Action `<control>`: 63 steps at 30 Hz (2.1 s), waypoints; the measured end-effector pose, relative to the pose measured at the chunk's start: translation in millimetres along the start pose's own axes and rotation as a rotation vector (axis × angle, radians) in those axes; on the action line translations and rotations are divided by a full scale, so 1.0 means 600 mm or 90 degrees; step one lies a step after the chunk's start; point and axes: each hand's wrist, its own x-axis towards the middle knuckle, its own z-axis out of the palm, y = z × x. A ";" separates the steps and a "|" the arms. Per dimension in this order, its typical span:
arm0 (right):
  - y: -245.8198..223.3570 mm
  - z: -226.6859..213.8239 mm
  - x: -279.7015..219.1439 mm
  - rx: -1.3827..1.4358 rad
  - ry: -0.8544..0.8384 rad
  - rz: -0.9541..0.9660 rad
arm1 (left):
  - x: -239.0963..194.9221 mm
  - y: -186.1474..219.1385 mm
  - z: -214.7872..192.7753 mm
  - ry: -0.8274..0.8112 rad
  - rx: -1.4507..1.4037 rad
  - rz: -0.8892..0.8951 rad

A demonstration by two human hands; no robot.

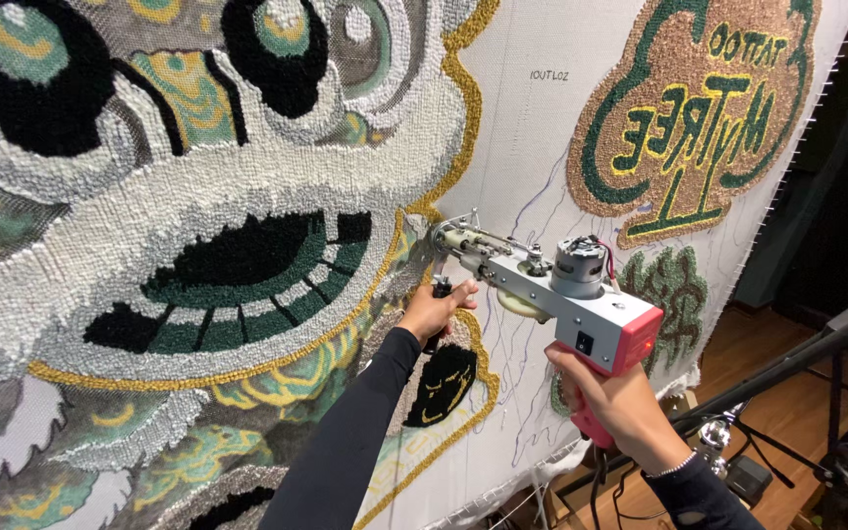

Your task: The person cuts a segment of light blue yarn and threads it into a pink and silver tufting gun. They then use the tool to apply the yarn to a large canvas featuring a cartoon character design, following the pre-drawn outlines to create a textured rug.

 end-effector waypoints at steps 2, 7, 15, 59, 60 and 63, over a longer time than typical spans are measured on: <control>-0.001 0.000 -0.004 -0.051 0.002 0.006 | -0.007 0.000 0.001 0.000 -0.005 -0.007; -0.005 -0.003 -0.001 -0.089 0.026 0.047 | -0.005 0.000 0.003 0.004 -0.016 -0.006; -0.022 -0.050 -0.002 -0.009 -0.012 0.072 | -0.018 0.014 0.007 -0.136 -0.098 -0.005; 0.537 -0.379 -0.152 -0.578 -0.293 0.576 | -0.130 0.144 0.071 0.071 -0.311 0.150; 0.549 -0.396 -0.171 -0.584 -0.274 0.569 | -0.133 0.141 0.067 0.070 -0.303 0.147; 0.557 -0.431 -0.186 -0.584 -0.221 0.499 | -0.143 0.130 0.070 0.057 -0.296 0.155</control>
